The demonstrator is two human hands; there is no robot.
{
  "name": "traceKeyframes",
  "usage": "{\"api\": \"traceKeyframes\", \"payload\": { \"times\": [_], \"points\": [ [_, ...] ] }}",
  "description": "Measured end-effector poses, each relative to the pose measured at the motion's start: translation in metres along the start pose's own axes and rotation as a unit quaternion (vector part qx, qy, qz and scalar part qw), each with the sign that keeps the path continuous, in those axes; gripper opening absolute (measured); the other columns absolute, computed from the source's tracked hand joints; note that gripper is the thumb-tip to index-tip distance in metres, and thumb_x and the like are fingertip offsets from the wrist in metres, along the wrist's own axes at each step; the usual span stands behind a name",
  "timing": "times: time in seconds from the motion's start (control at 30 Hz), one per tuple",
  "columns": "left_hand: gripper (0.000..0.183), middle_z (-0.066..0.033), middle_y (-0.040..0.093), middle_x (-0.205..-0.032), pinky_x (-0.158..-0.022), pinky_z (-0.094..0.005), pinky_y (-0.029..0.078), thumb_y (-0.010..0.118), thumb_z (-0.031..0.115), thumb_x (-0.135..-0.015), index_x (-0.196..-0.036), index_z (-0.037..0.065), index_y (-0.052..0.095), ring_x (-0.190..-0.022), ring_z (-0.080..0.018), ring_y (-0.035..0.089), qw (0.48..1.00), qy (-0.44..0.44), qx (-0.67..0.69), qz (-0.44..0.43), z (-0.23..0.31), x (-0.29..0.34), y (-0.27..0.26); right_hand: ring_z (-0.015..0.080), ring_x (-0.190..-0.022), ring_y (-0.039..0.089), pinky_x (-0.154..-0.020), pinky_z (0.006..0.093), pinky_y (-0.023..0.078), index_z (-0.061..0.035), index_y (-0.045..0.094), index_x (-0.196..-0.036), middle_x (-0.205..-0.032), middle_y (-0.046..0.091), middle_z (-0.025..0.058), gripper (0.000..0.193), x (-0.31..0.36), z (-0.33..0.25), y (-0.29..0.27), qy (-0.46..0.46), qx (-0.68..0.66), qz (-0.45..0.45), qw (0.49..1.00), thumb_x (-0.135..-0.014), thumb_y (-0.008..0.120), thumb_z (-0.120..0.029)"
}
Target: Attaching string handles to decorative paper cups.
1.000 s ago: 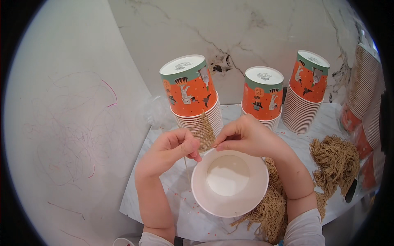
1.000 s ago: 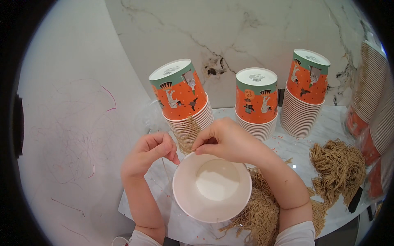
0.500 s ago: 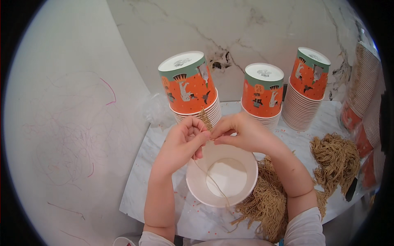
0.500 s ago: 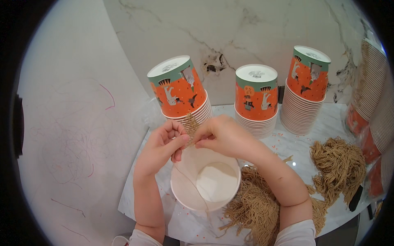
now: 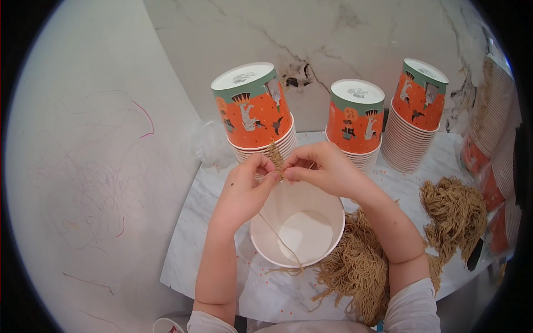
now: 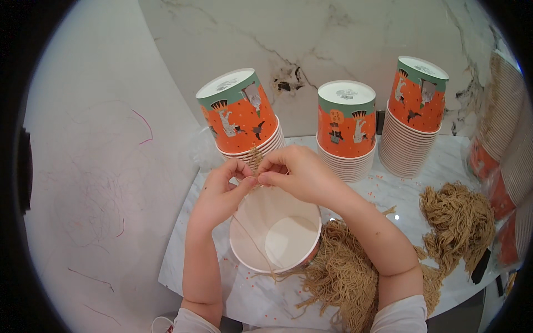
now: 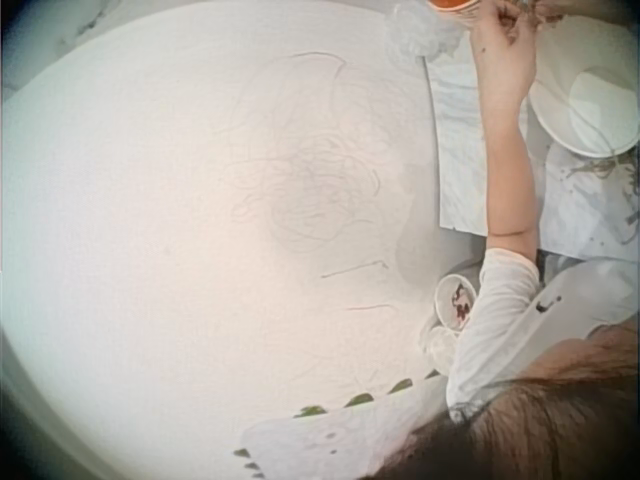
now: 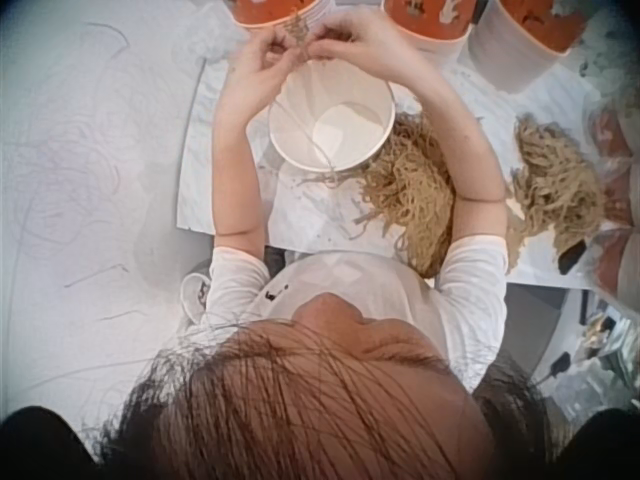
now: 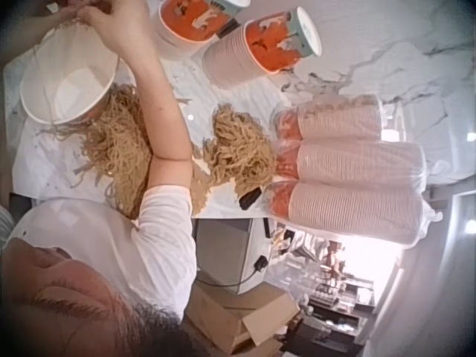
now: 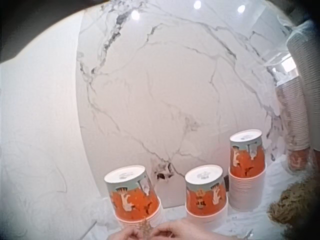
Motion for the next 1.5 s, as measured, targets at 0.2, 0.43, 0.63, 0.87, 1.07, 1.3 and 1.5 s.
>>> {"api": "traceKeyframes", "payload": {
  "times": [0.2,0.43,0.63,0.87,1.07,1.3,1.5],
  "points": [
    [0.01,-0.0005,0.062,-0.079,-0.051,-0.0226,0.04,0.07,0.008,-0.086,-0.09,0.0,0.064,-0.057,-0.0027,0.049,0.998,0.021,-0.059,0.014,-0.006,-0.005,0.0,0.0267,-0.075,0.071,-0.069,0.0371,0.054,0.0004,0.072,-0.095,-0.083,0.072,0.0153,0.017,-0.005,0.013,-0.007,-0.014,0.129,0.076,0.989,-0.085,0.069,-0.012],
    [0.01,0.0038,0.06,-0.07,-0.051,-0.0221,0.037,0.072,0.008,-0.083,-0.089,0.002,0.067,-0.056,-0.0012,0.046,0.997,0.041,-0.05,0.037,-0.003,-0.007,-0.002,0.0329,-0.078,0.069,-0.07,0.0424,0.054,-0.0029,0.073,-0.093,-0.086,0.071,0.0167,0.015,-0.004,0.009,-0.006,-0.037,0.215,0.094,0.971,-0.084,0.066,-0.013],
    [0.012,-0.0028,0.065,-0.076,-0.054,-0.0256,0.043,0.072,0.009,-0.083,-0.089,0.001,0.067,-0.056,-0.006,0.052,1.0,0.003,-0.029,0.01,-0.011,-0.011,-0.002,0.0202,-0.074,0.069,-0.069,0.0323,0.053,0.0015,0.07,-0.097,-0.083,0.071,0.0122,0.015,-0.004,0.002,0.0,-0.05,0.204,0.063,0.976,-0.088,0.069,-0.01],
    [0.01,0.0,0.064,-0.077,-0.055,-0.0218,0.045,0.071,0.007,-0.086,-0.091,0.0,0.066,-0.06,-0.0045,0.054,0.996,-0.024,0.088,-0.006,-0.019,-0.014,0.003,0.0123,-0.073,0.065,-0.069,0.0283,0.052,0.0022,0.07,-0.098,-0.083,0.071,0.0078,0.014,-0.006,0.008,0.004,-0.01,0.113,0.026,0.993,-0.09,0.069,-0.009],
    [0.012,0.0,0.065,-0.081,-0.054,-0.0178,0.042,0.073,0.004,-0.085,-0.093,0.0,0.065,-0.065,-0.0021,0.056,0.994,0.002,0.105,0.005,-0.019,-0.015,-0.001,0.0093,-0.082,0.063,-0.076,0.0257,0.052,0.0023,0.066,-0.105,-0.09,0.069,0.0042,0.016,-0.008,0.016,0.009,-0.022,0.044,-0.058,0.997,-0.091,0.066,-0.005],
    [0.022,-0.0028,0.069,-0.083,-0.062,-0.0199,0.047,0.069,0.005,-0.085,-0.105,-0.004,0.069,-0.068,-0.0035,0.058,0.992,-0.04,0.112,-0.05,-0.014,-0.014,0.009,0.01,-0.076,0.063,-0.068,0.0257,0.052,0.0022,0.059,-0.099,-0.085,0.064,0.0045,0.012,-0.011,0.015,0.002,-0.033,-0.072,0.026,0.997,-0.089,0.064,-0.003],
    [0.021,-0.0043,0.071,-0.084,-0.064,-0.0209,0.049,0.069,0.008,-0.086,-0.104,-0.004,0.07,-0.072,-0.0046,0.062,0.986,-0.069,0.123,-0.084,-0.013,-0.01,0.011,0.0063,-0.083,0.058,-0.077,0.0237,0.052,0.0017,0.059,-0.102,-0.095,0.061,0.0004,0.016,-0.009,0.003,0.0,-0.036,-0.051,0.033,0.998,-0.089,0.068,-0.002]
  ]
}}
Point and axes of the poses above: each hand's wrist, its own x-axis away from the middle knuckle, its own y-axis out of the palm, z = x × y, the point moved 8 cm from there along -x, towards the middle knuckle
